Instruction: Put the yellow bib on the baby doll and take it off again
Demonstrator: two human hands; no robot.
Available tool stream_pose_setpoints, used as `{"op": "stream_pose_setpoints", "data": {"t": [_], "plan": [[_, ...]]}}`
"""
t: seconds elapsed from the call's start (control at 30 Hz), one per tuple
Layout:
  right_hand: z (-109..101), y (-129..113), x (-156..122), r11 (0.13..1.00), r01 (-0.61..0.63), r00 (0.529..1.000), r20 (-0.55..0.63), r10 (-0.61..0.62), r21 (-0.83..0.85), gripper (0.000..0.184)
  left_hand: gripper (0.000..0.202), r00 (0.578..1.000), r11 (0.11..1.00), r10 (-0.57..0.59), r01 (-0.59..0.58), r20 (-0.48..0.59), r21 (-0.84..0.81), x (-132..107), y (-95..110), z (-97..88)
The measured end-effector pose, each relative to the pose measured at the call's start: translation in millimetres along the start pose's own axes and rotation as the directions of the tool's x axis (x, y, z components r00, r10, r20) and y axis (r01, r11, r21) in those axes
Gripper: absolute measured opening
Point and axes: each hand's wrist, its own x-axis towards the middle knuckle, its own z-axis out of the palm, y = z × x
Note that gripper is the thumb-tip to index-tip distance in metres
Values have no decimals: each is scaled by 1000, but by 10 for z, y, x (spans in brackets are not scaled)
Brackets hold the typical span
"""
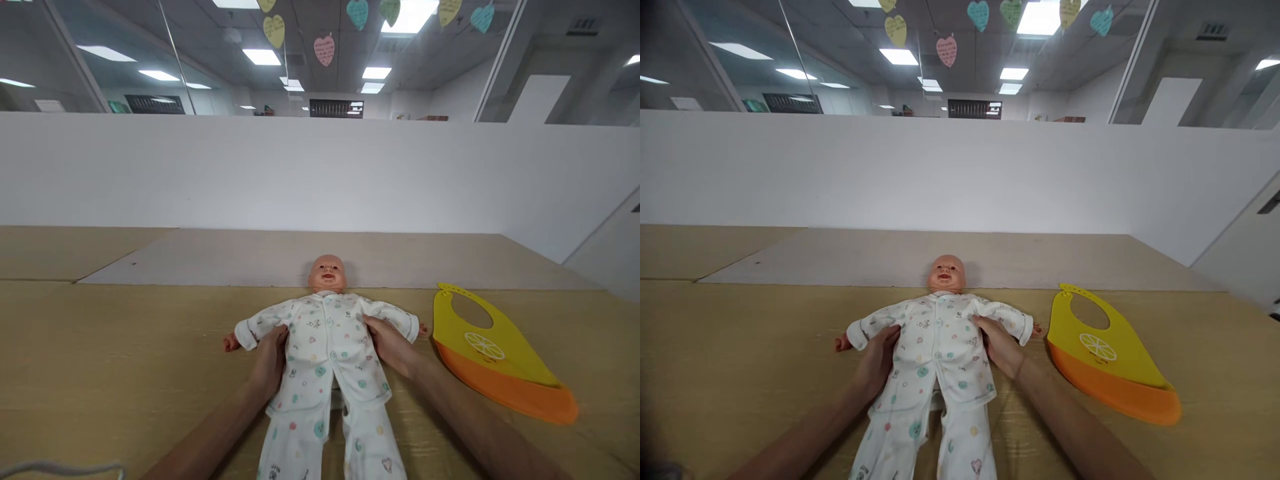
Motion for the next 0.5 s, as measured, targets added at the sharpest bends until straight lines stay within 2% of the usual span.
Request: {"op": "stream_pose_setpoints", "data": {"t": [0.13,0.23,0.4,0.5], "plan": [[18,54,127,994,105,994,-27,-104,42,37,15,999,998,-51,51,11,-31,159,40,106],[18,90,225,990,135,988,-84,-132,31,43,8,999,995,-21,24,31,-97,292,80,179],[41,56,397,975,210,969,-118,-217,-69,46,9,989,985,11,15,148,-171,474,124,325],[49,23,472,960,215,959,-150,-242,-177,44,4,989,984,69,-46,129,-170,544,119,365]]}}
